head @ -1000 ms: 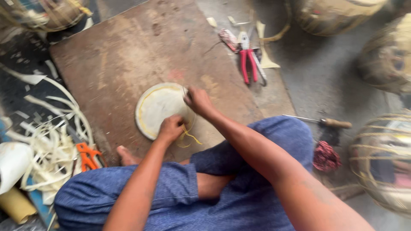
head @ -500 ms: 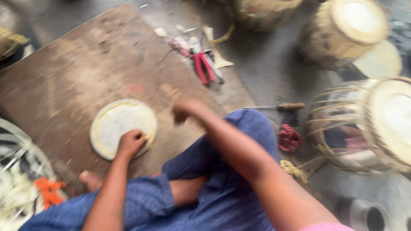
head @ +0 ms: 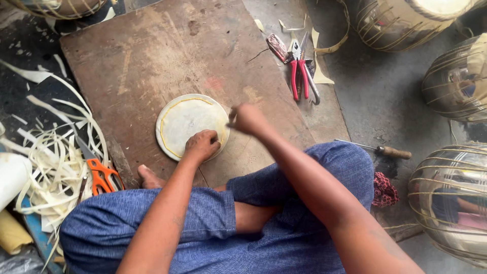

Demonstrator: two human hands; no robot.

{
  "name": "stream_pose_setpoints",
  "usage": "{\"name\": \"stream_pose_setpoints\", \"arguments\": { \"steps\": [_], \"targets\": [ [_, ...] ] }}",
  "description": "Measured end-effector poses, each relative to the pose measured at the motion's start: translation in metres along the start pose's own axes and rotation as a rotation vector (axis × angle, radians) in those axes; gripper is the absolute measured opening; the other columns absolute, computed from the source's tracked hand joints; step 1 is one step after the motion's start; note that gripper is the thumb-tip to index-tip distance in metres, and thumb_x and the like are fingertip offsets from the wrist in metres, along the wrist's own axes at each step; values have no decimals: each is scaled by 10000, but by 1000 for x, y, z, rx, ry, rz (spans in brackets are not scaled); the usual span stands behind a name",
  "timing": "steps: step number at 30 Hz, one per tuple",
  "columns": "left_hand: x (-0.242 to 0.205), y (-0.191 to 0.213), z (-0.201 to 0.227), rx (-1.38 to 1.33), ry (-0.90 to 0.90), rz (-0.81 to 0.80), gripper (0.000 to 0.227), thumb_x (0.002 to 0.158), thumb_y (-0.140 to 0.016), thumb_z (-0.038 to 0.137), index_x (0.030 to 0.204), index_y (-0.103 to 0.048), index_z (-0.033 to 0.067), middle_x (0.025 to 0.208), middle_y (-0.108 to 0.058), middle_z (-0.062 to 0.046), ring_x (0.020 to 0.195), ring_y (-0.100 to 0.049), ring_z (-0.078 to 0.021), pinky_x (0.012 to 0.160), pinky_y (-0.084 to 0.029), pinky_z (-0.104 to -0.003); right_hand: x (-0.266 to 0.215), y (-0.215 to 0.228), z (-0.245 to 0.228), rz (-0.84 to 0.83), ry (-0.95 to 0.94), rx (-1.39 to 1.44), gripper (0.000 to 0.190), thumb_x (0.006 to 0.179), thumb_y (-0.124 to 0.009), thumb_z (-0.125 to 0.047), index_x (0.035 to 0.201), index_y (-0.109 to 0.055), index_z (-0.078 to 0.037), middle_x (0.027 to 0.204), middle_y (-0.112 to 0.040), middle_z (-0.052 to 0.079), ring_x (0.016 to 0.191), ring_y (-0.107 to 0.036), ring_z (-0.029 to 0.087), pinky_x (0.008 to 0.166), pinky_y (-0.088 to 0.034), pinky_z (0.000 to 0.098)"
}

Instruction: The person weaves a thin yellow cord through a small white drumhead while holding it by hand, periodically pulling the cord tight and wrapping it around the rim.

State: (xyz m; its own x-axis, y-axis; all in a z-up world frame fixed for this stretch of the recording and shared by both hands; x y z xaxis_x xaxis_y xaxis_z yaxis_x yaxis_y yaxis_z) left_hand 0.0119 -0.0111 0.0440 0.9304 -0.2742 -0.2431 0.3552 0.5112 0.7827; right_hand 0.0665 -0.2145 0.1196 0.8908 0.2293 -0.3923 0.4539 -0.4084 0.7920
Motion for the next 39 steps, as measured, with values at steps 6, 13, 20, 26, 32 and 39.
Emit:
{"name": "stream_pose_setpoints", "arguments": {
  "steps": [6,13,20,26,32,39],
  "targets": [
    [20,-32,-28,54,-69,-30,285,830,-711,364,898,-747,90,956,-728,-158,899,-694,-368,772,-532,-492,25,-84,39,-57,1,-110,309,761,-768,-349,879,-783,-64,921,-748,212,866,-740,390,774,-595,499],
    [13,-19,-20,146,90,-98,318,844,-729,406,1029,-753,150,1057,-753,-101,985,-703,-348,820,-540,-466,34,-82,34,44,30,218,532,825,-715,-547,1092,-693,-88,986,-744,203,952,-703,392,798,-543,486],
    [8,-15,-12,133,117,-89,263,876,-703,391,1030,-762,186,1083,-751,-64,971,-716,-330,835,-549,-455,56,-104,52,-158,199,485,282,871,-675,-344,999,-758,-106,908,-871,107,805,-819,201,730,-610,366],
    [16,-29,-33,103,121,-72,245,851,-701,310,1041,-767,169,1053,-763,-108,988,-708,-355,830,-542,-477,45,-89,46,-302,98,966,331,965,-678,-312,1177,-667,-59,880,-705,69,584,-446,149,479,-373,352],
    [16,-36,-30,41,-73,11,239,831,-740,299,913,-717,76,953,-698,-159,907,-672,-369,781,-529,-473,45,-80,46,-24,216,-89,357,878,-696,-362,870,-731,-7,919,-736,243,872,-709,403,760,-561,503],
    [-10,3,12,18,-67,81,193,829,-736,303,840,-654,129,920,-686,-70,876,-678,-329,779,-522,-472,7,-31,17,-338,106,-104,329,833,-778,-398,986,-781,-107,970,-768,118,903,-708,281,805,-549,425]
  ]
}}
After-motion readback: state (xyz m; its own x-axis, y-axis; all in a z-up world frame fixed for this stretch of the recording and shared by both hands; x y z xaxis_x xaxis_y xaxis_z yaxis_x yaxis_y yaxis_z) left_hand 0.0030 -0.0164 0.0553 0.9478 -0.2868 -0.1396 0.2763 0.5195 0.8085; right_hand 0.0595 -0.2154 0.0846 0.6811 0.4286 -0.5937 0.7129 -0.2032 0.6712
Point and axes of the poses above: each hand's wrist, its own x-axis towards the middle knuckle, its own y-axis out of the back of the hand, z = x × y, the point moved 1 cm from there along x, towards the middle knuckle
